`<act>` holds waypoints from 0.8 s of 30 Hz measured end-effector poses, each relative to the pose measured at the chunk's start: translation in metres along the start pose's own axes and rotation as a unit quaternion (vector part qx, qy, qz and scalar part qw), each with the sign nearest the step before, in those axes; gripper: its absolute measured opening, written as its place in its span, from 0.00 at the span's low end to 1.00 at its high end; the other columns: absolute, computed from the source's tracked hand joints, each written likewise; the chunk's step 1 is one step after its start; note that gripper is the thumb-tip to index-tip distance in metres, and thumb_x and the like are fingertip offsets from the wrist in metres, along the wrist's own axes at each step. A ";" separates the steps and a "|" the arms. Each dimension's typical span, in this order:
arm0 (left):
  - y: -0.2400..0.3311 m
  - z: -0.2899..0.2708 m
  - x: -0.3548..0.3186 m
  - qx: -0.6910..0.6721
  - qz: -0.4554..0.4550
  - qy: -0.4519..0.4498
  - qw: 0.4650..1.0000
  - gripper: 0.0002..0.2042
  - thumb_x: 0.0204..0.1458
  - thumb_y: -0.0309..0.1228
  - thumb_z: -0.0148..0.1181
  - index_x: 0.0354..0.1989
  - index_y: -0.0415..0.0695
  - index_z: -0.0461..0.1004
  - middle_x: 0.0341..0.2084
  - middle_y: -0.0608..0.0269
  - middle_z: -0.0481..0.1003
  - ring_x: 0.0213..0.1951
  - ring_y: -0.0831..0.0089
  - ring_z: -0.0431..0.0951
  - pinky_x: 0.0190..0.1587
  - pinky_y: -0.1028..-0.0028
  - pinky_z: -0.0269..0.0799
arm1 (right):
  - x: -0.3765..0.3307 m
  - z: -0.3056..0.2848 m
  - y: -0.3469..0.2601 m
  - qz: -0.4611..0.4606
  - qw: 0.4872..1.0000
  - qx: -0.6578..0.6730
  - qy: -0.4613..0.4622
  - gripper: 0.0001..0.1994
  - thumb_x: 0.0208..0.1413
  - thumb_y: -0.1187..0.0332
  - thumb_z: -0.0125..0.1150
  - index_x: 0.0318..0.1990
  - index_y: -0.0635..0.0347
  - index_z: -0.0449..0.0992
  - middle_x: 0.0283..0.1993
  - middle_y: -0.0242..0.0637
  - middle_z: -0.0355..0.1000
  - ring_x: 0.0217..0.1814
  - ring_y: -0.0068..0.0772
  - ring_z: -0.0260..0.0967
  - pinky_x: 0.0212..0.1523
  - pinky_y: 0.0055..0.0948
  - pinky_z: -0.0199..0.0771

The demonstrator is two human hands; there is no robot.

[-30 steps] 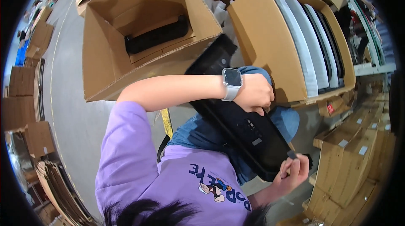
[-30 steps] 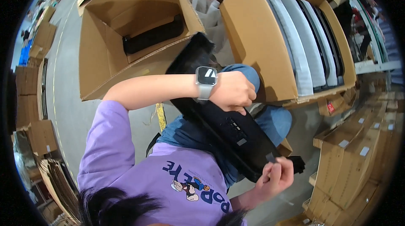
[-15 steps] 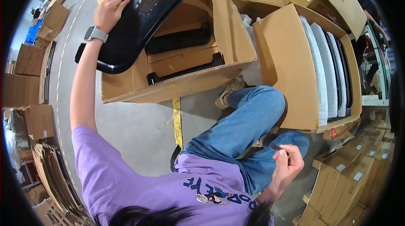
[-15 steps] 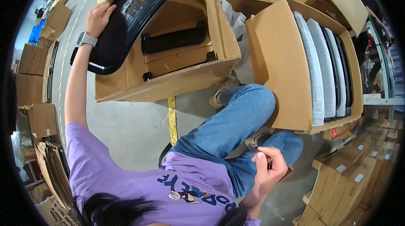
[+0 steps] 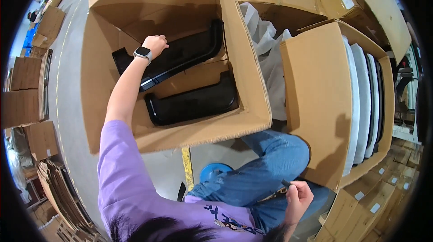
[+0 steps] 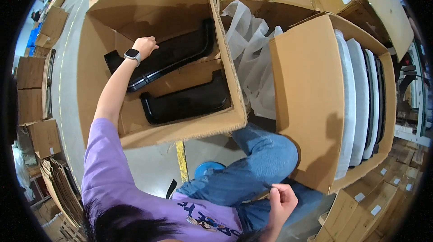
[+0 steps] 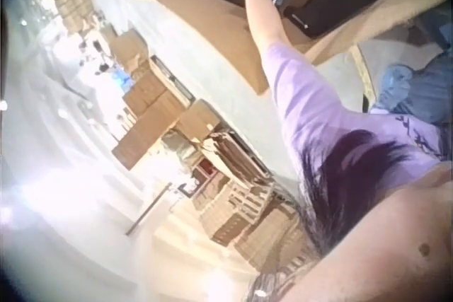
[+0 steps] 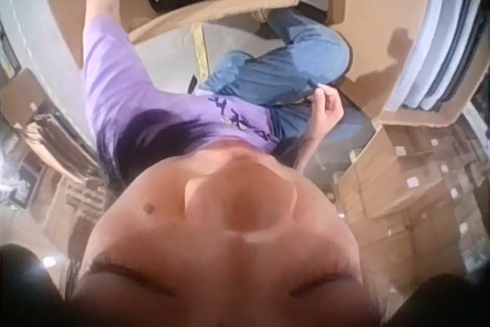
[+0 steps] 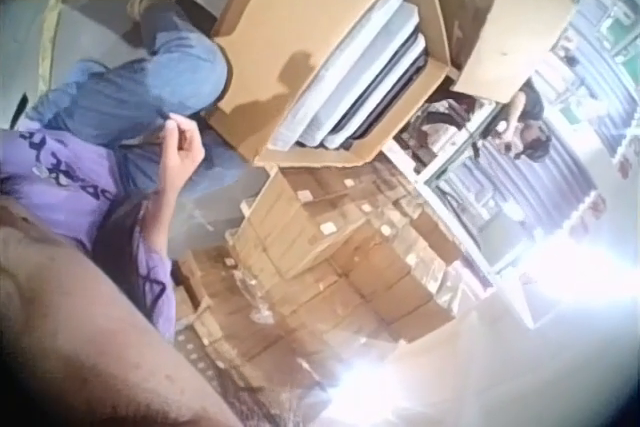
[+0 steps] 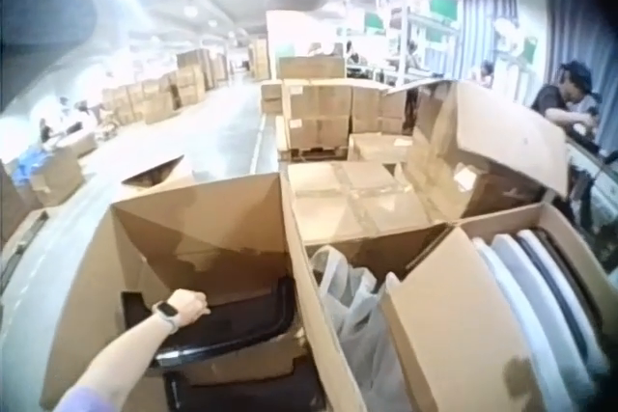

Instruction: Applying small black adhesive stickers to plastic components in a warehouse.

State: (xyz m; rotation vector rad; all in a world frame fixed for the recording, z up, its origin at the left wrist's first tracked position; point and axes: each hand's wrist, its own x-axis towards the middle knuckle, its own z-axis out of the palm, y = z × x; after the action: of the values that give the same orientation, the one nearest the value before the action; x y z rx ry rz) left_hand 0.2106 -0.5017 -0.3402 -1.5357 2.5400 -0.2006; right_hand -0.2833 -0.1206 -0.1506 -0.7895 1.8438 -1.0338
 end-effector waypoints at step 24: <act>-0.007 0.038 0.055 -0.116 -0.252 -0.037 0.960 0.12 0.49 0.25 0.45 0.39 0.45 0.73 0.39 0.48 0.75 0.43 0.51 0.75 0.47 0.57 0.69 | 0.061 0.024 0.014 0.099 0.939 0.307 -0.119 0.10 0.46 0.68 0.61 0.26 0.65 0.67 0.20 0.34 0.64 0.15 0.14 0.54 0.11 0.14 0.52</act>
State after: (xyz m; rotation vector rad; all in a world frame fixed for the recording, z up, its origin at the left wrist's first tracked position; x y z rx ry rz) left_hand 0.1992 -0.5549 -0.3805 -2.2134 2.1270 0.0981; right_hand -0.2894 -0.1721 -0.1928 -0.3245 1.2528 -1.2281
